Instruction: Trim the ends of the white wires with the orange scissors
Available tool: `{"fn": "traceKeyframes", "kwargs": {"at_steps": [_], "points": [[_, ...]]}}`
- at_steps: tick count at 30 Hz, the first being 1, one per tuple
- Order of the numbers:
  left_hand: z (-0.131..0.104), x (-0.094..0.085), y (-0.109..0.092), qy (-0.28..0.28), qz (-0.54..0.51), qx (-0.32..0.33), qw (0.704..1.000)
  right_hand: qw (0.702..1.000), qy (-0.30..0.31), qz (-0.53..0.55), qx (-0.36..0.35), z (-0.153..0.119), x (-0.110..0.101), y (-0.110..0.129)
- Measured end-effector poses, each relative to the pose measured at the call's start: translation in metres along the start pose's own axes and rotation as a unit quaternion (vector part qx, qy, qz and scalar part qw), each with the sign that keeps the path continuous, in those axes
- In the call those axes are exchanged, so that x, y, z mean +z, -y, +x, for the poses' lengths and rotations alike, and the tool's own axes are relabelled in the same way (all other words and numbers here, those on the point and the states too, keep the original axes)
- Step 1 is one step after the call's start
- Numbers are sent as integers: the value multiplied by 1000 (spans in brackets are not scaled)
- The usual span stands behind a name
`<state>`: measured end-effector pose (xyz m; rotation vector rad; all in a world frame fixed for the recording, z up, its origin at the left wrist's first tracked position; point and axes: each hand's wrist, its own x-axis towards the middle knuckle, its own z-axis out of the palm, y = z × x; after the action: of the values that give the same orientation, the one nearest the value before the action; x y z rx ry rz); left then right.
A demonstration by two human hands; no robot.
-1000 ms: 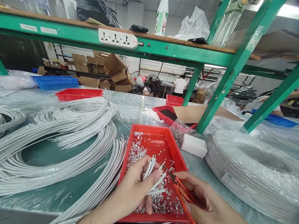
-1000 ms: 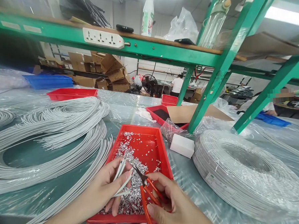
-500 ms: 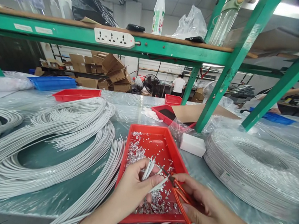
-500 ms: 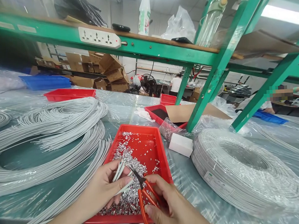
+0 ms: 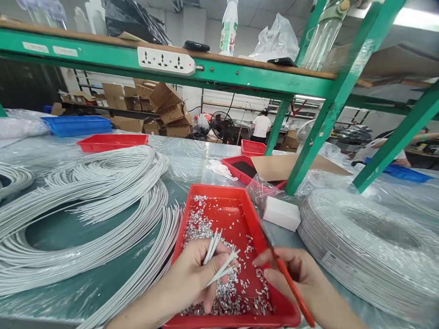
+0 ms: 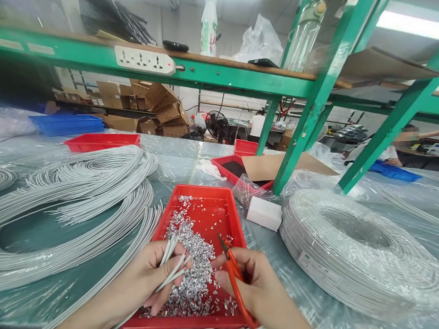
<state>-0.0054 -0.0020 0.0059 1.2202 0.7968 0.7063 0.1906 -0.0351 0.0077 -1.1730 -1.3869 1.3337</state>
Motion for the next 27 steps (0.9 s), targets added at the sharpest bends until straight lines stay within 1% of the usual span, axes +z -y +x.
{"fn": "traceKeyframes", "kwargs": {"at_steps": [2,3,4,5,7,9,10,11,12,14,17,18,19,21,23,24,26,27], "points": [[0,2,2,1,42,7,999,999,-6,44,-24,10,11,5],[0,3,4,0,59,14,998,998,8,52,-28,14,17,6],[0,4,5,-1,70,20,997,997,9,71,-37,17,23,6],[-1,4,5,-1,78,25,997,994,18,105,-39,20,28,5],[-1,5,4,2,87,35,996,976,53,213,-10,24,35,0],[-1,5,2,9,93,46,995,946,101,305,40,26,38,-5],[0,4,1,11,95,50,994,937,116,326,57,27,39,-7],[0,4,0,8,96,52,994,934,118,330,63,27,38,-8],[2,4,0,3,93,53,994,937,107,328,56,28,38,-8],[4,4,0,-15,83,49,995,953,57,298,19,28,36,-6],[7,5,1,-42,72,37,996,979,-38,191,-53,27,35,-3],[7,6,1,-49,71,33,996,983,-55,163,-66,27,36,-3],[7,6,1,-52,69,29,996,984,-57,152,-67,27,37,-4],[6,5,0,-42,59,19,997,984,-33,165,-50,28,39,-8],[6,2,-2,-1,38,5,999,985,-7,170,-39,30,40,-10],[6,1,-2,24,23,-3,999,986,-6,161,-46,31,40,-10],[7,-2,-3,55,-12,-20,998,989,-26,125,-75,34,37,-7],[7,-2,-3,57,-27,-29,998,989,-48,104,-92,36,34,-4]]}}
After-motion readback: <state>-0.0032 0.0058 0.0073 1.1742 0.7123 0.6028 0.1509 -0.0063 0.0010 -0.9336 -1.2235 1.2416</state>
